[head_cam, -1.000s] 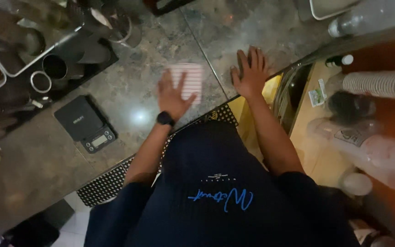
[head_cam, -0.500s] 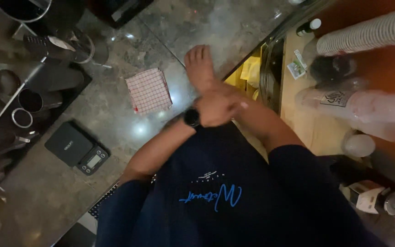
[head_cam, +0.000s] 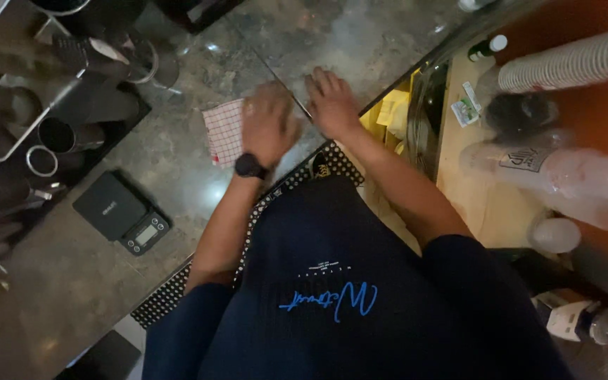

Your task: Wiping a coffee shop counter with a cloth.

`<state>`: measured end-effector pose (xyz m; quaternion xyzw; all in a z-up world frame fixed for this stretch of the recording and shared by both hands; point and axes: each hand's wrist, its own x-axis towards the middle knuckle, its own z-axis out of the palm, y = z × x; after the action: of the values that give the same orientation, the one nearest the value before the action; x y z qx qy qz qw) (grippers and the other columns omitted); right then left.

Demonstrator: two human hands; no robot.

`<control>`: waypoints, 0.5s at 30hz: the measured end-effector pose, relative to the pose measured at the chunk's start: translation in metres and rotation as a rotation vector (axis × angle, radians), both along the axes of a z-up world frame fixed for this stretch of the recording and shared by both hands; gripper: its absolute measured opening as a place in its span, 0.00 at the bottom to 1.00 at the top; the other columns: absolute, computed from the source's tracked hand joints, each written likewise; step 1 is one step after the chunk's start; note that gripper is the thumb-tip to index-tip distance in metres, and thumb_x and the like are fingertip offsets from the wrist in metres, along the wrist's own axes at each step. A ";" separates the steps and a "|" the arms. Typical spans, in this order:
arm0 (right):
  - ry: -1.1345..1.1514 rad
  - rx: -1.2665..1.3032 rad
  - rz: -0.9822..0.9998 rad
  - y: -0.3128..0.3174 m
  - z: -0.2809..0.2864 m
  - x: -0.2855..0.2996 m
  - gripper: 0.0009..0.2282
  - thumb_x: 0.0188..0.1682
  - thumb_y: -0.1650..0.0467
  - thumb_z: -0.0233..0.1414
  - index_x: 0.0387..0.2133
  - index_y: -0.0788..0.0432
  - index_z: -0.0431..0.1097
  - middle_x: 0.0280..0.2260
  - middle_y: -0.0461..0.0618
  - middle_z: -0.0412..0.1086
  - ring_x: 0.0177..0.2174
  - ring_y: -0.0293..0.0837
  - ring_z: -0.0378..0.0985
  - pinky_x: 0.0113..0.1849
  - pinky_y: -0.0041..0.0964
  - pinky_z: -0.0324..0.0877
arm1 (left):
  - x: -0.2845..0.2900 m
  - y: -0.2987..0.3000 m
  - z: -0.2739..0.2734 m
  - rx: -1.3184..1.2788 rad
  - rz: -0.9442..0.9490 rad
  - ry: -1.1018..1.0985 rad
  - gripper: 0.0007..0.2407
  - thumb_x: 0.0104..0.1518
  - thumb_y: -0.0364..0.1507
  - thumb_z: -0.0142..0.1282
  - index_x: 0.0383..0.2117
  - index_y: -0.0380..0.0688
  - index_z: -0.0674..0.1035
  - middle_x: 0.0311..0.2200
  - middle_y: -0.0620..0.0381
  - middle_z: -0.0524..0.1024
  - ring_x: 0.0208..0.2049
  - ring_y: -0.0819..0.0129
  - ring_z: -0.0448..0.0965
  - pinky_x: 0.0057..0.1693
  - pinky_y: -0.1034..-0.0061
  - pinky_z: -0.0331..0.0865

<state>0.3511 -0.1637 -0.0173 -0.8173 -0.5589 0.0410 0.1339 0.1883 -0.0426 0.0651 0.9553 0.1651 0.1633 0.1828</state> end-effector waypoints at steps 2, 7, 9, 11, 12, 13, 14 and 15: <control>0.009 0.014 0.039 -0.010 0.005 0.013 0.25 0.56 0.63 0.49 0.64 0.62 0.59 0.63 0.64 0.55 0.60 0.68 0.57 0.56 0.62 0.58 | -0.032 0.023 -0.026 0.029 0.076 0.018 0.24 0.54 0.37 0.61 0.57 0.42 0.74 0.60 0.41 0.67 0.59 0.39 0.67 0.61 0.49 0.60; 0.078 -0.002 -0.197 -0.040 -0.013 0.055 0.26 0.61 0.52 0.50 0.69 0.41 0.54 0.68 0.58 0.44 0.64 0.67 0.55 0.58 0.78 0.44 | -0.117 0.036 -0.060 0.033 0.282 0.201 0.26 0.67 0.46 0.49 0.69 0.51 0.67 0.71 0.44 0.55 0.72 0.44 0.50 0.71 0.50 0.48; 0.076 0.026 -0.189 -0.040 -0.005 0.051 0.24 0.63 0.55 0.48 0.69 0.44 0.56 0.69 0.57 0.45 0.64 0.67 0.57 0.59 0.76 0.42 | -0.141 0.033 -0.057 0.036 0.365 0.255 0.27 0.66 0.46 0.49 0.70 0.51 0.66 0.71 0.45 0.55 0.71 0.45 0.52 0.70 0.50 0.49; 0.075 0.059 -0.181 -0.039 0.003 0.047 0.22 0.65 0.57 0.46 0.69 0.47 0.58 0.69 0.57 0.46 0.64 0.68 0.59 0.61 0.73 0.40 | -0.162 0.032 -0.059 0.043 0.447 0.308 0.28 0.65 0.45 0.49 0.70 0.51 0.65 0.71 0.45 0.55 0.71 0.46 0.54 0.70 0.50 0.49; 0.078 0.056 -0.199 -0.039 0.006 0.045 0.22 0.64 0.56 0.47 0.69 0.47 0.59 0.69 0.55 0.45 0.65 0.64 0.57 0.62 0.70 0.40 | -0.172 0.033 -0.061 0.010 0.584 0.330 0.28 0.66 0.46 0.49 0.71 0.51 0.62 0.72 0.46 0.52 0.72 0.46 0.50 0.70 0.45 0.48; 0.077 0.058 -0.218 -0.036 0.011 0.045 0.23 0.64 0.56 0.47 0.69 0.46 0.60 0.69 0.53 0.45 0.66 0.61 0.55 0.62 0.68 0.40 | -0.181 0.036 -0.063 -0.020 0.721 0.346 0.29 0.68 0.47 0.49 0.72 0.51 0.59 0.73 0.47 0.49 0.74 0.47 0.47 0.71 0.41 0.47; 0.080 0.059 -0.210 -0.035 0.009 0.044 0.23 0.64 0.56 0.47 0.69 0.46 0.60 0.69 0.53 0.45 0.66 0.61 0.55 0.62 0.68 0.40 | -0.184 0.041 -0.074 -0.019 0.729 0.347 0.29 0.68 0.47 0.49 0.72 0.51 0.59 0.73 0.47 0.49 0.74 0.47 0.47 0.71 0.41 0.47; 0.073 0.047 -0.237 -0.034 0.008 0.044 0.23 0.63 0.54 0.47 0.69 0.44 0.60 0.69 0.52 0.44 0.66 0.61 0.51 0.60 0.72 0.44 | -0.186 0.047 -0.084 0.059 0.859 0.326 0.28 0.69 0.46 0.48 0.72 0.50 0.59 0.72 0.44 0.51 0.73 0.43 0.49 0.72 0.43 0.47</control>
<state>0.3955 -0.1976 -0.0098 -0.8722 -0.4540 0.0414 0.1770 0.0027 0.0047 -0.0191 0.8184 0.5679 0.0763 0.0431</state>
